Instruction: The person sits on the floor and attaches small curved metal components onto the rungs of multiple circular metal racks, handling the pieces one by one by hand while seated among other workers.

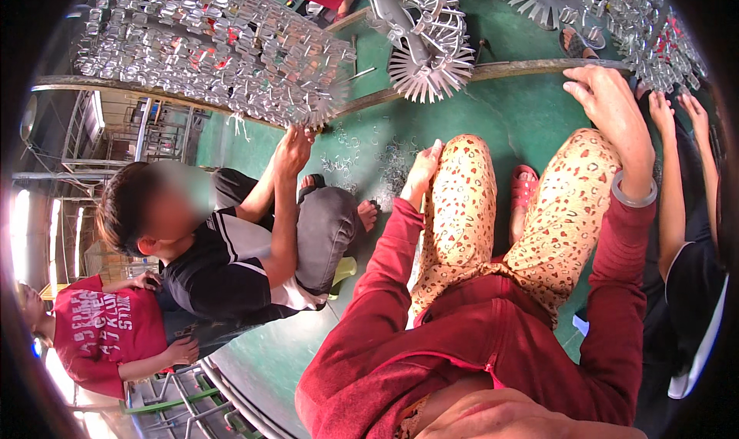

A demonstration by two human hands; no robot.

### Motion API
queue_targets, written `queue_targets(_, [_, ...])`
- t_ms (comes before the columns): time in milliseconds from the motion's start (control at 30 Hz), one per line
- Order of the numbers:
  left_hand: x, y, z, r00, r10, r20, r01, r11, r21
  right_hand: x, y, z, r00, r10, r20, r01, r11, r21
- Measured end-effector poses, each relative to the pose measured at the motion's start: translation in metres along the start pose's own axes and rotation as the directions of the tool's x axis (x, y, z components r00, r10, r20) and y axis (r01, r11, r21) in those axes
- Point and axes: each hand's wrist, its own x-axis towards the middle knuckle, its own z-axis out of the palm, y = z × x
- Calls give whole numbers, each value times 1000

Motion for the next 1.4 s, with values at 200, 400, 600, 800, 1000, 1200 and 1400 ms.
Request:
queue_targets(200, [-34, 25, 29, 867, 498, 8, -394, 678, 621, 7, 4, 55, 925, -306, 225, 215, 909, 357])
queue_targets(400, [-66, 46, 15, 844, 527, 99, -447, 589, 674, 24, -62, 82, 751, -441, 492, 196, 860, 470])
queue_targets(600, [-70, 48, 15, 797, 600, 73, -491, 572, 657, 28, -68, 97, 791, -323, 519, 137, 921, 364])
queue_targets(800, [-66, 38, 20, 762, 644, 73, -503, 517, 692, 23, -61, 93, 802, -289, 522, 96, 926, 364])
queue_targets(1000, [-65, 41, 27, 789, 613, 53, -466, 539, 702, 16, -71, 95, 840, -268, 471, 99, 931, 352])
queue_targets(1200, [-58, 29, 22, 769, 637, 42, -453, 498, 740, 20, -86, 120, 851, -288, 440, 143, 932, 333])
queue_targets(1400, [-58, 17, 8, 777, 616, -130, -416, 657, 630, 22, -105, 154, 817, -352, 456, 218, 922, 319])
